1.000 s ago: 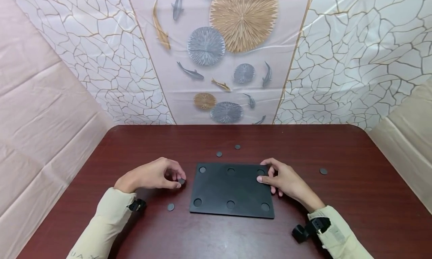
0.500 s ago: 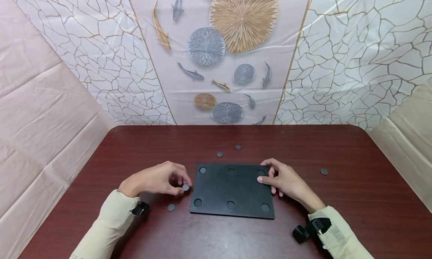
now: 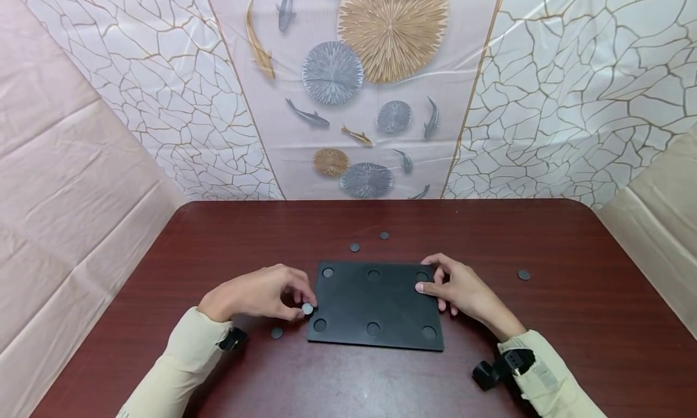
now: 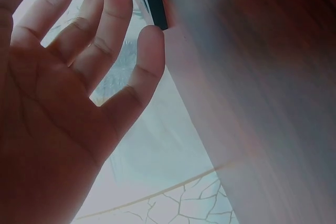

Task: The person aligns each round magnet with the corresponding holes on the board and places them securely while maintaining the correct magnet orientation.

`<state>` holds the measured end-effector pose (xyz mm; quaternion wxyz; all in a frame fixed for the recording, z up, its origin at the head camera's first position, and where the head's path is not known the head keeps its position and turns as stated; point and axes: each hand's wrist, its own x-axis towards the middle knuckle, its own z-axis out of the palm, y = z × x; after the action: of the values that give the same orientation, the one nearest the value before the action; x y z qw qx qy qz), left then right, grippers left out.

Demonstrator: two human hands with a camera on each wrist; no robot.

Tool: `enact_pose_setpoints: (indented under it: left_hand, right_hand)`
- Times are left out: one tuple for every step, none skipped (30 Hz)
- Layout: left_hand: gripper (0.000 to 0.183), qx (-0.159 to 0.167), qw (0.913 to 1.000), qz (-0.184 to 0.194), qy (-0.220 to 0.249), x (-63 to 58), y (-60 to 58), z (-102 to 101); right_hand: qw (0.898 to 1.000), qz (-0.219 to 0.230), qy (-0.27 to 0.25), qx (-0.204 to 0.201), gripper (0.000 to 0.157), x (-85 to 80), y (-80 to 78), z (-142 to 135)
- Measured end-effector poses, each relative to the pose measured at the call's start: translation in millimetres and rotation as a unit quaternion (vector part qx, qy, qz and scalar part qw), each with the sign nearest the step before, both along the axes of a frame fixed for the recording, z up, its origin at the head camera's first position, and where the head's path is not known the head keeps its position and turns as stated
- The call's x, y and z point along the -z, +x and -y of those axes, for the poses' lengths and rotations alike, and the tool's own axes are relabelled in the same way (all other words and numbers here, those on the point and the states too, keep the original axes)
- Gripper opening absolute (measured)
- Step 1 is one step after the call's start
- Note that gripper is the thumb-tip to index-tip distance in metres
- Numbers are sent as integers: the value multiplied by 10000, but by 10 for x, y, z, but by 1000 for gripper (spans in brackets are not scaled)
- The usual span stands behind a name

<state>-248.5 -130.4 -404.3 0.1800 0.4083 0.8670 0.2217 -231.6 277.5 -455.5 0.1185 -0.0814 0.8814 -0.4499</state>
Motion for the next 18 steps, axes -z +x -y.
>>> enact_pose_setpoints:
  left_hand:
    - [20,21,10000,6,5,-1,6,-3]
    - [20,39,10000,15,1,-1,10,-8]
    - [19,55,10000,32,3,-1,15,-13]
    - [18,94,9999,41,5,-4,13,-33]
    - [18,128,9999,46,-8,-4,9,-53]
    - [17,145,9999,70,-20,-7,9,-72]
    - [16,168,9998,87,-26,-9,11,-88]
    - [16,175,9998,123,-36,-8,15,-102]
    - [16,165,9997,172,-48,-6,20,-112]
    - [16,153,9996,216,-59,-5,27,-118]
    - [16,136,9996,252,-80,-3,36,-121]
    - [16,128,9995,263,-97,-1,46,-122]
    - [16,120,9995,266,-118,2,55,-121]
    - [17,117,9995,263,-129,6,62,-119]
    - [17,120,9995,239,-136,9,68,-118]
    - [17,137,9996,193,-148,10,73,-117]
    - [18,152,9997,141,-163,13,76,-117]
    - [18,166,9997,96,-174,15,77,-119]
  right_hand:
    - [10000,-3,-1,-27,56,-3,-3,7]
    - [10000,-6,3,-48,56,-7,-4,13]
    - [10000,12,17,-41,56,-11,-5,18]
    - [10000,26,27,-13,56,-13,2,8]
    - [10000,38,33,11,57,-15,10,-1]
    - [10000,46,37,26,57,-18,18,-7]
    - [10000,54,33,42,57,-20,25,-13]
    - [9999,79,35,72,57,-21,29,-17]
    - [9999,105,21,98,56,-22,32,-18]
    - [9999,87,-7,74,57,-21,33,-17]
    - [10000,68,-33,48,57,-21,33,-12]
    - [10000,58,-65,22,58,-22,31,-7]
    - [10000,53,-76,9,58,-21,29,0]
    - [10000,40,-81,-8,58,-16,24,4]
    - [10000,22,-79,-21,57,-12,20,8]
    - [10000,5,-62,-33,57,-10,16,10]
    - [10000,10,-40,-24,57,-8,11,12]
    - [10000,14,-16,-11,56,-6,8,13]
